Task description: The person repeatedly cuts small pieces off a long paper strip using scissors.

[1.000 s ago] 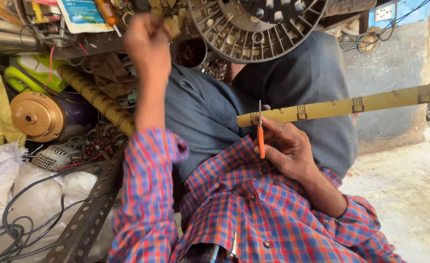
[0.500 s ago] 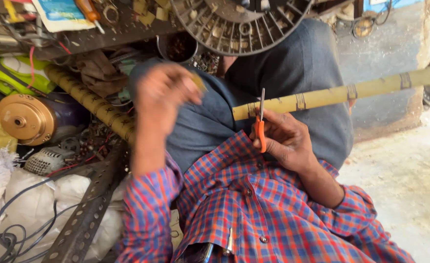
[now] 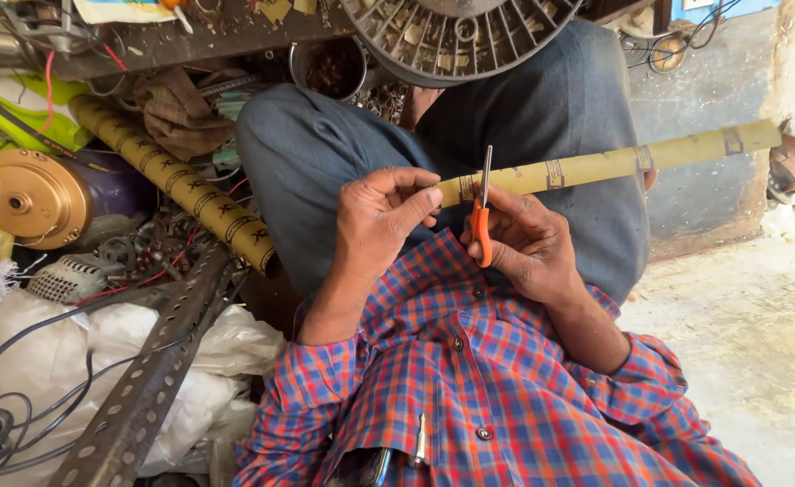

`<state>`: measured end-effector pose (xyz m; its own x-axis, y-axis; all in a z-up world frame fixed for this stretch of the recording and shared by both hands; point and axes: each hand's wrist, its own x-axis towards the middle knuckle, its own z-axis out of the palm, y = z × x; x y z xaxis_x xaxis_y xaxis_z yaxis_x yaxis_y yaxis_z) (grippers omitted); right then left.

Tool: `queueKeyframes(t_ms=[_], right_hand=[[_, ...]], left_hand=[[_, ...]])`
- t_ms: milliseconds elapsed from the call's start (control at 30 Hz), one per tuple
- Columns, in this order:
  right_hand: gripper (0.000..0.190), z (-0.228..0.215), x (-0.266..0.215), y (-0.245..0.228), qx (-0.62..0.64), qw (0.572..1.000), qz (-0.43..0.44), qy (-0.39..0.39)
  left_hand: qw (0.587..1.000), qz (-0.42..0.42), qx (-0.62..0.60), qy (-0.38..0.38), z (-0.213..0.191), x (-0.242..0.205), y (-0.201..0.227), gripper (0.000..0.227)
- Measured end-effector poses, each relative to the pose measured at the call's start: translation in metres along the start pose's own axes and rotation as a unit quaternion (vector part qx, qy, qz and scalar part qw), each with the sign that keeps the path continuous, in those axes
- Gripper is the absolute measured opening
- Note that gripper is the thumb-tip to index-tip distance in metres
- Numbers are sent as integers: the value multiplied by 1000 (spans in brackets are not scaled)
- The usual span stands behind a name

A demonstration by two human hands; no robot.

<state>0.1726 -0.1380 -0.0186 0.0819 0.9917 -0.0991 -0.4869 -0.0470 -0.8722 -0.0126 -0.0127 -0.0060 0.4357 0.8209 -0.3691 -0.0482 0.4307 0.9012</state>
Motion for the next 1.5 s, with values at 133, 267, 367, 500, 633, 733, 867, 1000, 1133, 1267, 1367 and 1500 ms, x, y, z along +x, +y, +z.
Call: queueKeyframes(t_ms=[133,267,367,500,633,733,867,1000,1133,1267,1367,1500], right_hand=[[61,-1,0,0,-3,1000,5,4],[62,-2,2,0,-14,1000,5,2],[62,-3,3,-1,-21,1000,8,2],[62,-3,3,-1,-19,1000,4,-5],[62,-3,3,-1,-27,1000,6,-5],[62,-1,4,-2,-25,1000,8,-2],[61,0,2,-8,-22,1000,17,-8],[62,-1,-25,-19,-47,992,105,-41],[62,-3,-34,-16,-6,982,156,-105],[67,-2,-26,-11,35,986,141,-88],[65,-3,-20,-8,77,982,160,-69],[65,-5,-20,-7,86,981,153,-84]], left_hand=[[1000,8,11,-17,-4,3,-2,16],[1000,-7,-15,-18,-5,5,-4,16],[999,-3,-29,-21,-3,6,-4,15],[1000,6,-10,-15,-2,5,-2,15],[1000,4,4,-2,0,5,0,13],[1000,16,24,-5,0,5,1,12],[999,25,23,-5,-1,5,4,11],[999,38,7,-1,-7,3,7,11],[998,58,-16,-5,-10,3,11,12],[998,49,-25,-12,-8,3,14,12],[999,41,-21,-14,-4,2,13,12],[999,36,-25,-8,-4,2,10,12]])
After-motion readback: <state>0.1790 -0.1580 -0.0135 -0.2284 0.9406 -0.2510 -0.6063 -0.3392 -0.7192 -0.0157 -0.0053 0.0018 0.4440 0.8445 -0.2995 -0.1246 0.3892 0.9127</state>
